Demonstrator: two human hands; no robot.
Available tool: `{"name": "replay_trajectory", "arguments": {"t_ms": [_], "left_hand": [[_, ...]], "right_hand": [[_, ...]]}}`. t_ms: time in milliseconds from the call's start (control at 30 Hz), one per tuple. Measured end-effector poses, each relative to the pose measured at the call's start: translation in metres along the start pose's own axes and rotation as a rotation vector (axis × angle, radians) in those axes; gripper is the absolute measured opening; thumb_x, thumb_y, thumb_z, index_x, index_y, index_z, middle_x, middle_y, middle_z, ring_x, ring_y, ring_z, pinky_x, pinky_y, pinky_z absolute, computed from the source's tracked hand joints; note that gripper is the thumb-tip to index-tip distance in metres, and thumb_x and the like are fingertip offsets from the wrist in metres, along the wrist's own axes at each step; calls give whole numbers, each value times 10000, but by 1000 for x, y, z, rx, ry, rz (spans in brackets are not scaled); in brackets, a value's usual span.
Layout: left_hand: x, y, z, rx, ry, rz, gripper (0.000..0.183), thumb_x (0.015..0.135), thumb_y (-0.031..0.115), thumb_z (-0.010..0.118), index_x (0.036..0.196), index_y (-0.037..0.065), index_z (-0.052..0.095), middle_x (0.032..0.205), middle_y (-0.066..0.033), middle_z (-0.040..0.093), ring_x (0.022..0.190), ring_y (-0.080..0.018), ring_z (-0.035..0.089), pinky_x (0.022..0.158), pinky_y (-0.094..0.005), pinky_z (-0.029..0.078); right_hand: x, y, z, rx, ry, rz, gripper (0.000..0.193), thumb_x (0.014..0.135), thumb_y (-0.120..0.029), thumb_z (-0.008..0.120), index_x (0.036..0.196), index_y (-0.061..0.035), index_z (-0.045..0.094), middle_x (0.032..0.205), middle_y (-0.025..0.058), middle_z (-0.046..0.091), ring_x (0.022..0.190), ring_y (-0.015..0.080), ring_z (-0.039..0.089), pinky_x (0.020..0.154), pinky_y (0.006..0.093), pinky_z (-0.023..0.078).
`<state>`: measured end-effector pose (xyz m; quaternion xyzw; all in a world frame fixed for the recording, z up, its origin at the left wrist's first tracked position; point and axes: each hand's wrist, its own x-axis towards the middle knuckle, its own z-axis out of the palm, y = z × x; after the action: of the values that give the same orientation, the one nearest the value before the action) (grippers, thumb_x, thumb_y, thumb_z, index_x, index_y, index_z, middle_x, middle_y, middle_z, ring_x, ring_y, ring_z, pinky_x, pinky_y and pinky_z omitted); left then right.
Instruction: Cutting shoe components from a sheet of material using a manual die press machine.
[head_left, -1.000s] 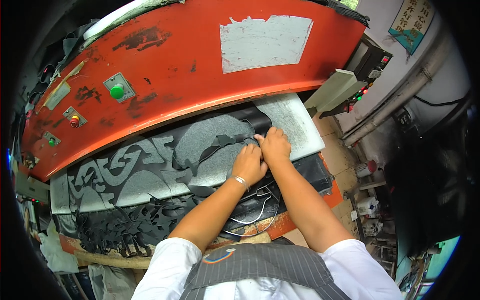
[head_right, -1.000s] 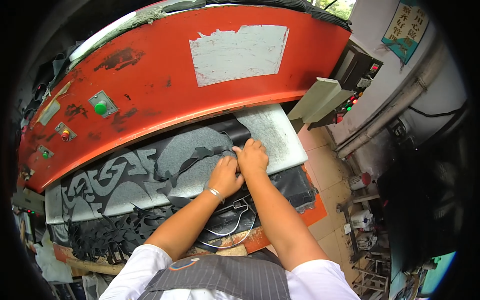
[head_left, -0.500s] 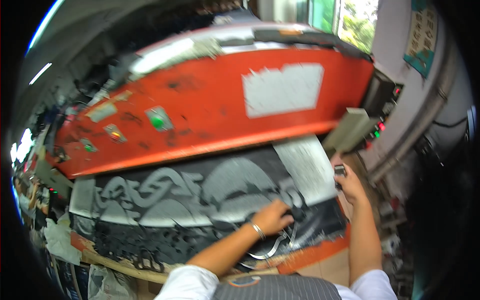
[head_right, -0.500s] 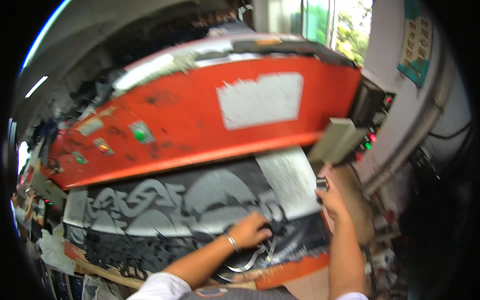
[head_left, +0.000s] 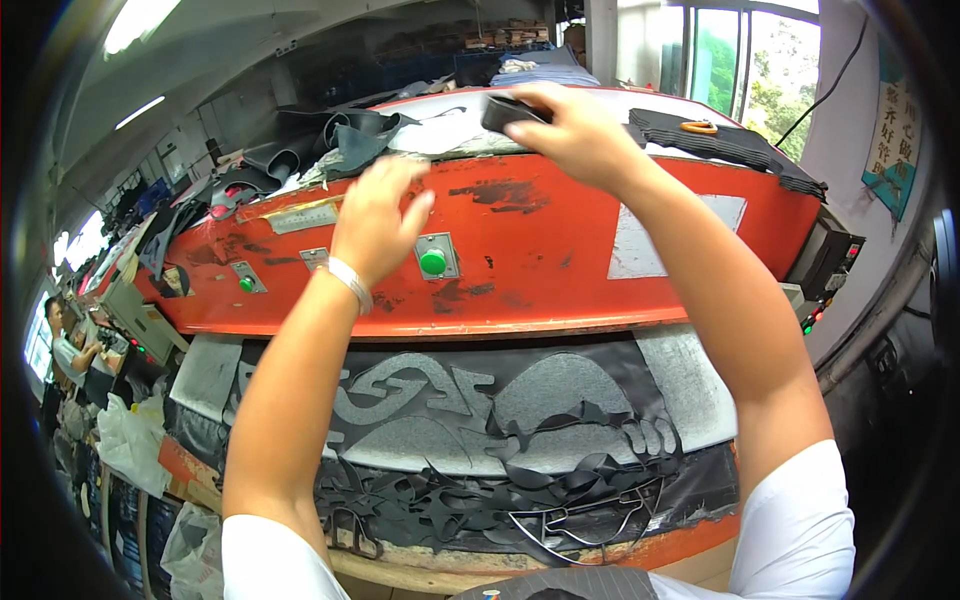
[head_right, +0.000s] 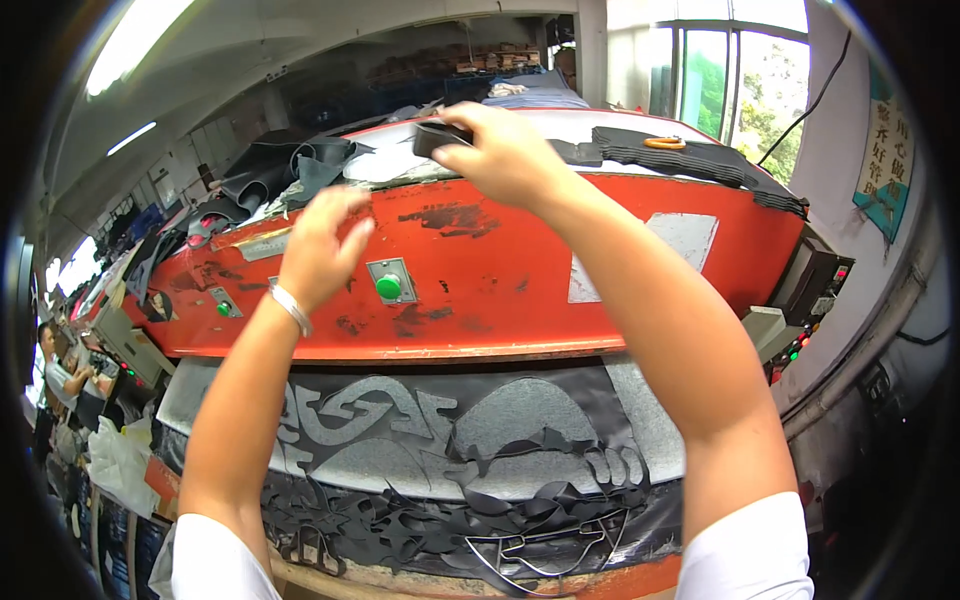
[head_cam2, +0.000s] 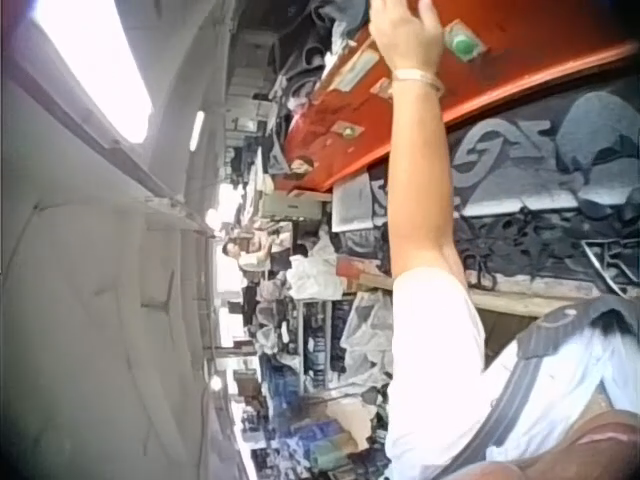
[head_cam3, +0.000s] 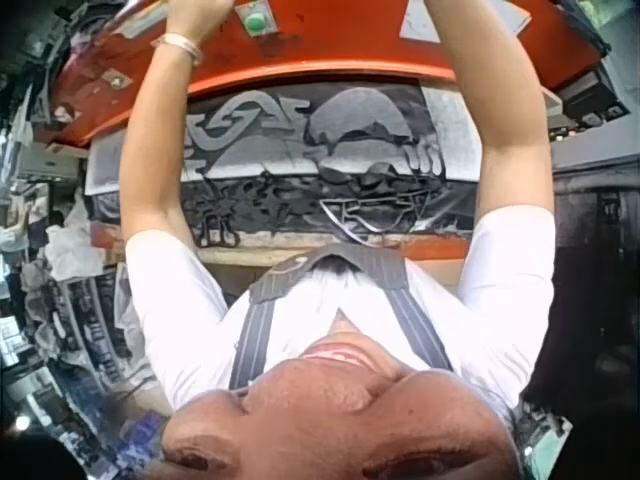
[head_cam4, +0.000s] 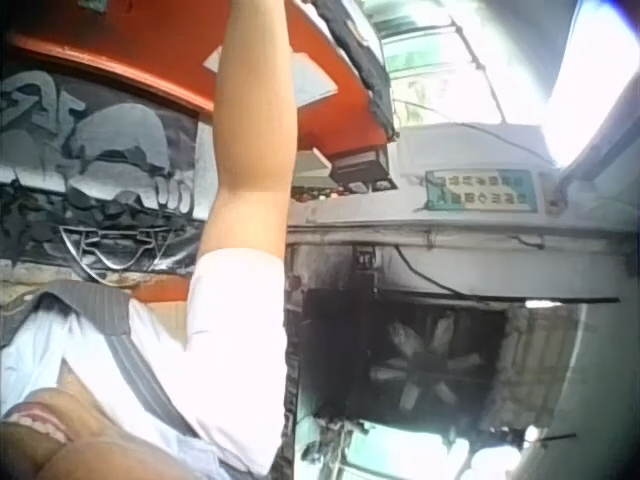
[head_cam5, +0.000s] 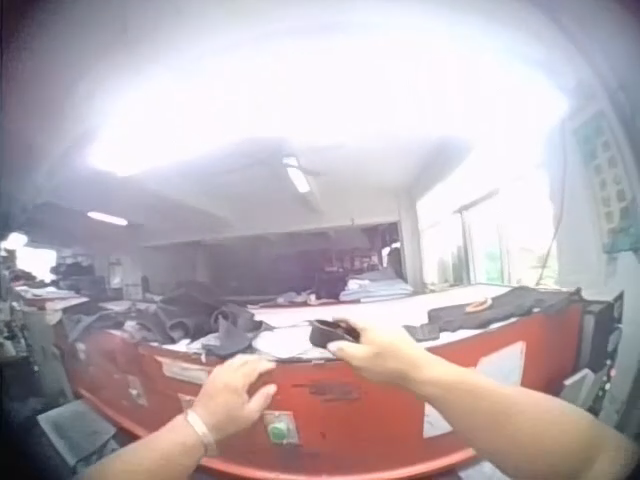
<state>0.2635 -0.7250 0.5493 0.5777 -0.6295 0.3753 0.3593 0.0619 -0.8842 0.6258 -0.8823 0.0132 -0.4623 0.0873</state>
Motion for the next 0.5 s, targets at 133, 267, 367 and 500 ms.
{"name": "replay_trajectory", "arguments": {"t_ms": [133,267,367,500], "left_hand": [[44,-34,34,143,119,108,386,876,259,646,1176,22,591,1158,-193,604,1113,-359,559,943,-403,446],[46,-54,59,-66,47,-86,365,858,299,688,1112,43,637,1110,-155,627,1044,-327,592,913,-386,463],[58,-54,85,-95,231,12,344,855,295,692,1077,33,665,1060,-152,645,993,-312,610,893,-361,472],[58,-90,77,-111,71,-24,442,897,408,619,1184,72,640,1140,-118,638,1077,-258,600,939,-324,435]], "right_hand": [[87,13,79,-290,115,74,448,802,-262,648,1165,-2,607,1121,214,639,1086,356,594,959,396,465],[119,47,121,-613,-65,235,318,774,-152,611,1063,-55,699,1054,199,674,1025,347,641,888,401,510],[136,91,110,-868,-142,144,385,812,-377,647,958,-30,729,1022,267,659,1036,341,647,896,367,517],[113,46,81,-845,-226,194,337,754,-272,684,950,0,716,986,245,676,962,332,668,846,368,523]]}}
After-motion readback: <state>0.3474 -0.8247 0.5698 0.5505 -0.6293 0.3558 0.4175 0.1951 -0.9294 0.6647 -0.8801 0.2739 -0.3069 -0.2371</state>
